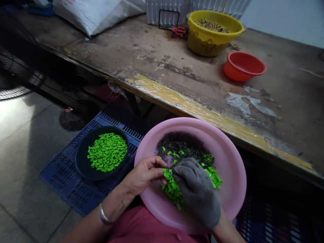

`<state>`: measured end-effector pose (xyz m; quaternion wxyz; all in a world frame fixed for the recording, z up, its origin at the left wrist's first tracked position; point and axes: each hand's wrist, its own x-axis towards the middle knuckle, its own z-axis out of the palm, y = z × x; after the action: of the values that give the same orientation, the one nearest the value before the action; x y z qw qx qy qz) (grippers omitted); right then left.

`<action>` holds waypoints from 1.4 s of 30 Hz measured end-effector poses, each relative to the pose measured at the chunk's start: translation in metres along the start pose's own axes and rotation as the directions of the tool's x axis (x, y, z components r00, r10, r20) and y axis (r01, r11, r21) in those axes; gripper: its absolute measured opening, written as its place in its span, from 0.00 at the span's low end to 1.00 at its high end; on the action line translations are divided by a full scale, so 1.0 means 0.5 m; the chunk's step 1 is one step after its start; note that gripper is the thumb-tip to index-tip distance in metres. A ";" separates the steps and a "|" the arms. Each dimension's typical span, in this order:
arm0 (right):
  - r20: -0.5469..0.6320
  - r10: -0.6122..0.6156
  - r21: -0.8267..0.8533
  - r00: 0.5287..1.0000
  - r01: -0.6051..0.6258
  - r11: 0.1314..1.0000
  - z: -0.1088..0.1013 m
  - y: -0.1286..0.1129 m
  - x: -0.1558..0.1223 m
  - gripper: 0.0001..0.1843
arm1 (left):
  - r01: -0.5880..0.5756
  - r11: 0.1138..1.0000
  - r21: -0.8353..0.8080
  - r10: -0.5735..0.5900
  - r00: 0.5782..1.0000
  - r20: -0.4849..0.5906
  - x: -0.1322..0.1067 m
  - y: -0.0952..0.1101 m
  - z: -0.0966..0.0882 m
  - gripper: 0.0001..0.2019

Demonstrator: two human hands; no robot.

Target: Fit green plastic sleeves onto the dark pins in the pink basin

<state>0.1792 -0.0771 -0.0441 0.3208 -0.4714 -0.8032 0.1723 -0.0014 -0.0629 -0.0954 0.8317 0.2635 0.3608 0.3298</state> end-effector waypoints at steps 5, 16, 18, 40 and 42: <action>0.039 -0.034 -0.053 0.999 0.036 0.998 0.002 -0.001 0.000 0.07 | 0.018 0.999 -0.036 -0.018 1.000 0.005 0.001 0.002 0.003 0.15; 0.111 -0.042 -0.281 0.993 0.072 0.957 0.013 -0.019 -0.009 0.12 | 0.091 0.986 -0.138 -0.092 0.996 0.002 -0.002 -0.002 0.013 0.16; 0.092 -0.024 -0.278 0.995 0.049 0.959 0.017 -0.018 -0.010 0.12 | 0.060 0.986 -0.153 -0.066 0.997 -0.032 -0.002 -0.008 0.018 0.16; 0.597 -0.009 0.449 0.802 -0.324 0.832 -0.013 0.007 0.001 0.29 | -0.571 0.734 0.368 0.538 0.819 0.198 -0.049 -0.023 0.039 0.05; 0.660 0.031 0.459 0.751 -0.436 0.774 -0.010 0.003 0.004 0.30 | -0.558 0.746 0.365 0.522 0.829 0.199 -0.067 -0.020 0.038 0.05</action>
<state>0.1828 -0.0750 -0.0405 0.1431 -0.3669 -0.6989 0.5970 -0.0006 -0.0979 -0.0767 0.6411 0.5375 0.2943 0.4621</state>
